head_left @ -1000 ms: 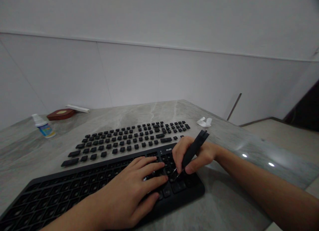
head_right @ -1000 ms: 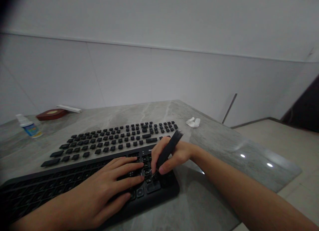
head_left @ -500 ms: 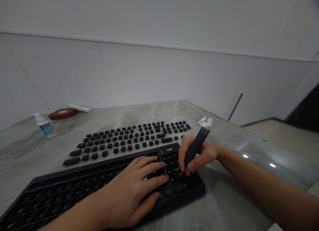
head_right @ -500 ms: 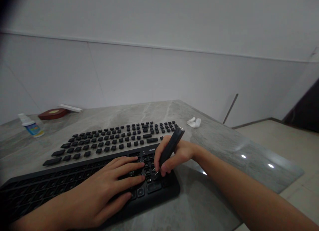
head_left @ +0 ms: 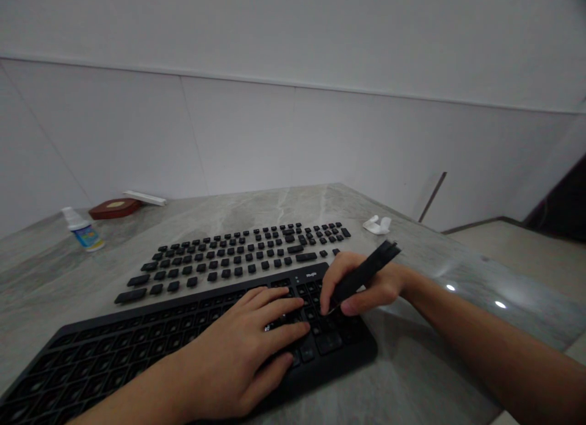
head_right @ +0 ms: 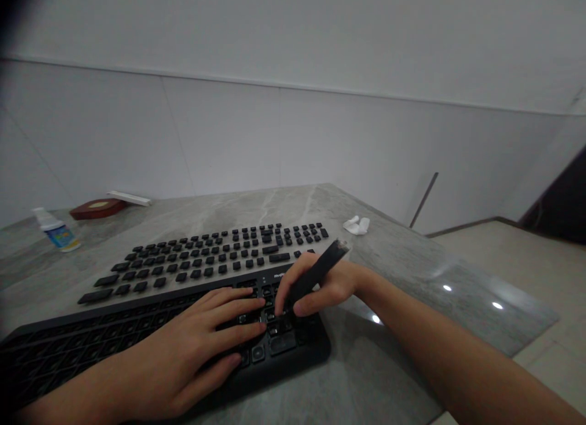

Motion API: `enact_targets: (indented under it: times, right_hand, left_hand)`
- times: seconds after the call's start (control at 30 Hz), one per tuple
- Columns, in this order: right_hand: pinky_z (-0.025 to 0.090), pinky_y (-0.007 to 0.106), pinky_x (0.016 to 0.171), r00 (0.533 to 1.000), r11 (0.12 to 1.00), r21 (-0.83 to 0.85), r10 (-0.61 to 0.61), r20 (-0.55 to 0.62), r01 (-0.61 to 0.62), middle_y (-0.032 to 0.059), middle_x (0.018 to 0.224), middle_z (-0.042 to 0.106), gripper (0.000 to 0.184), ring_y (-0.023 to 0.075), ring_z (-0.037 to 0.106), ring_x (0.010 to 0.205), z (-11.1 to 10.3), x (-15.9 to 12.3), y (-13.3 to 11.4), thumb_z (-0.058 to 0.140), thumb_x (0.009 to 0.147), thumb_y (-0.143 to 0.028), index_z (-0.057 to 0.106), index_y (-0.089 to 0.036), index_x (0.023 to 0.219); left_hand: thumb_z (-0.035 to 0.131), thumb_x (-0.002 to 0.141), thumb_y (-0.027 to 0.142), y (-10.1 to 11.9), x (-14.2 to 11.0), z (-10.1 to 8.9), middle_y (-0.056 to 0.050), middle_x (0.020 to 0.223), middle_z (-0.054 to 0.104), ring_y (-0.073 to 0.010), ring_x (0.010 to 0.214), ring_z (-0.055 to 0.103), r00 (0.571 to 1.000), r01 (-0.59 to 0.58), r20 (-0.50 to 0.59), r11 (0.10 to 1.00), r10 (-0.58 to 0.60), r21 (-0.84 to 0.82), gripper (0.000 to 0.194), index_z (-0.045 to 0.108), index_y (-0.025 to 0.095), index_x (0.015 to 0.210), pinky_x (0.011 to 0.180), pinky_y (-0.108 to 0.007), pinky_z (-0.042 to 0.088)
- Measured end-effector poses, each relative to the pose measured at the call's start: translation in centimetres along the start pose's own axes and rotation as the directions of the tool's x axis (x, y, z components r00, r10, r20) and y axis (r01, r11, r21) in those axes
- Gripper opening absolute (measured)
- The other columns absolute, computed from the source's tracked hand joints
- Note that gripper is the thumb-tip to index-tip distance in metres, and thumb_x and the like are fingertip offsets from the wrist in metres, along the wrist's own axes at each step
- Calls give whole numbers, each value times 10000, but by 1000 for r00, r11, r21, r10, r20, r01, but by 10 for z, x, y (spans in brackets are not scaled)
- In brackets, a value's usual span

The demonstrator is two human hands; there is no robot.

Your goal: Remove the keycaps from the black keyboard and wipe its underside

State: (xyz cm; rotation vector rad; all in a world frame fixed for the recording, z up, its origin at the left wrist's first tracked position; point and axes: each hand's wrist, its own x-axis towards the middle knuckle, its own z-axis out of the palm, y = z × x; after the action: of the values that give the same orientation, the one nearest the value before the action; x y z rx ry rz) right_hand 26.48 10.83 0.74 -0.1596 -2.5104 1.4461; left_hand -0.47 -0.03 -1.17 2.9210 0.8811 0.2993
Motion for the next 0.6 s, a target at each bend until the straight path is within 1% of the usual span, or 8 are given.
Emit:
enact_targets:
  times: [0.1,0.17,0.23,0.33,0.43,0.53,0.6]
  right_hand:
    - [476,193,516,997,996,39,81,5,-81,33,680,674,295,118,596,575,1,-1,-1,652,885,-319,735,-98,1062]
    - [475,198,484,990,988,62,138,7,-138,34,661,674,344,124,596,542,3,-3,0,627,913,-376,711,-100,1101]
    - [492,210,492,988,987,58,152,-14,-151,47,680,691,365,134,615,551,3,-3,2,609,926,-413,691,-104,1102]
    - [499,205,520,993,995,-23,99,-65,-101,26,650,674,287,126,619,562,4,-1,2,634,910,-388,691,-117,987]
    - [468,179,498,996,995,-96,25,-83,-33,0,609,634,199,97,574,524,5,1,0,674,864,-317,690,-118,870]
    - [441,163,481,995,991,-131,-24,-96,11,-7,612,618,155,77,534,513,7,2,0,703,817,-274,688,-121,800]
    - [442,161,474,995,993,-119,-20,-102,7,-4,611,622,150,79,545,513,8,1,0,710,810,-268,682,-123,788]
  left_hand:
    - [499,962,212,0,0,0,-100,1490,497,-339,1402,409,1000,-2,-5,1000,2,-5,444,535,232,1403,1118,-580,419]
    - [506,957,206,0,0,1,-97,1493,493,-337,1405,405,1000,-4,-13,1000,4,-10,451,531,233,1407,1123,-574,416]
    - [515,950,200,-1,0,2,-98,1493,492,-339,1402,407,1000,-8,-25,1000,7,-16,456,532,233,1405,1123,-572,415]
    - [530,942,192,-1,0,3,-105,1478,508,-348,1390,422,999,-11,-48,1000,10,-25,453,544,227,1393,1114,-578,421]
    - [532,940,191,-1,0,3,-113,1465,521,-357,1381,433,998,-11,-62,999,9,-36,441,558,221,1380,1103,-584,431]
    - [524,945,195,0,-1,2,-118,1469,517,-362,1382,430,998,-12,-54,999,10,-31,436,559,216,1379,1100,-594,430]
    - [525,945,197,0,0,2,-121,1468,518,-363,1383,430,999,-10,-48,1000,9,-28,435,559,214,1378,1100,-594,430]
